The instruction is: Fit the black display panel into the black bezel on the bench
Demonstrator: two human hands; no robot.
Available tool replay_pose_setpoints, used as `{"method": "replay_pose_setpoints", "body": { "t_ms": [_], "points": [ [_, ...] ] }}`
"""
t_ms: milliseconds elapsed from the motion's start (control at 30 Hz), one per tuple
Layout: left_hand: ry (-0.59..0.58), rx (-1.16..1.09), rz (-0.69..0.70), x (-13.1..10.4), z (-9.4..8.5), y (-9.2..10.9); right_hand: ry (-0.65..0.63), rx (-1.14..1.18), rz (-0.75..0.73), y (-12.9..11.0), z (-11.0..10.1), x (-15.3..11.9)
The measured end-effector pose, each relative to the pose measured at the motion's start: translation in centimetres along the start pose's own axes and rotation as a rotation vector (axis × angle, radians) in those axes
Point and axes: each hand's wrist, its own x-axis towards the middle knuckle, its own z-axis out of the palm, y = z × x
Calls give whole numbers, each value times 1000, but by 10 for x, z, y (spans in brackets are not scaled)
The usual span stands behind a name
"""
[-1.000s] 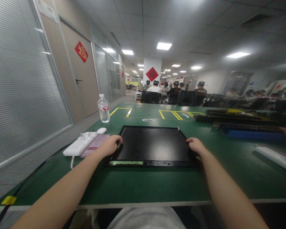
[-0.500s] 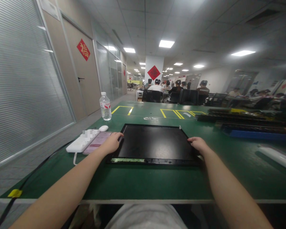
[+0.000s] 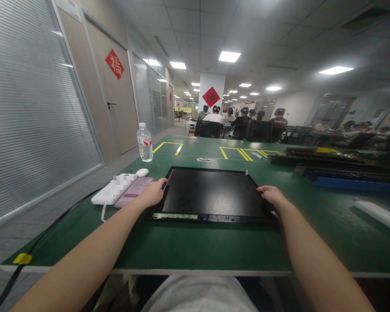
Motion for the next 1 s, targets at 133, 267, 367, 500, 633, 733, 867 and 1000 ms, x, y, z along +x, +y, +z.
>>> {"method": "replay_pose_setpoints", "body": {
  "t_ms": [133,267,367,500,633,733,867,1000],
  "points": [
    [4,-11,5,2,2,-2,19,-34,-46,1,1,0],
    [15,-76,-5,0,1,-3,61,-169,-130,-1,4,-1],
    [30,-179,-10,0,0,-5,55,-250,-152,-5,4,-3],
    [17,-477,-42,1,0,-9,57,-302,-150,-8,3,-6],
    [-3,-906,-121,-1,-3,-3,59,-313,-136,-9,2,-6],
    [45,-1117,-197,-4,-7,5,67,-316,-139,-7,2,-4],
    [74,-1233,-275,-6,-11,11,66,-317,-146,-5,4,-2],
    [122,-1317,-318,-4,-12,13,64,-285,-139,-4,4,-1]
  ]
}}
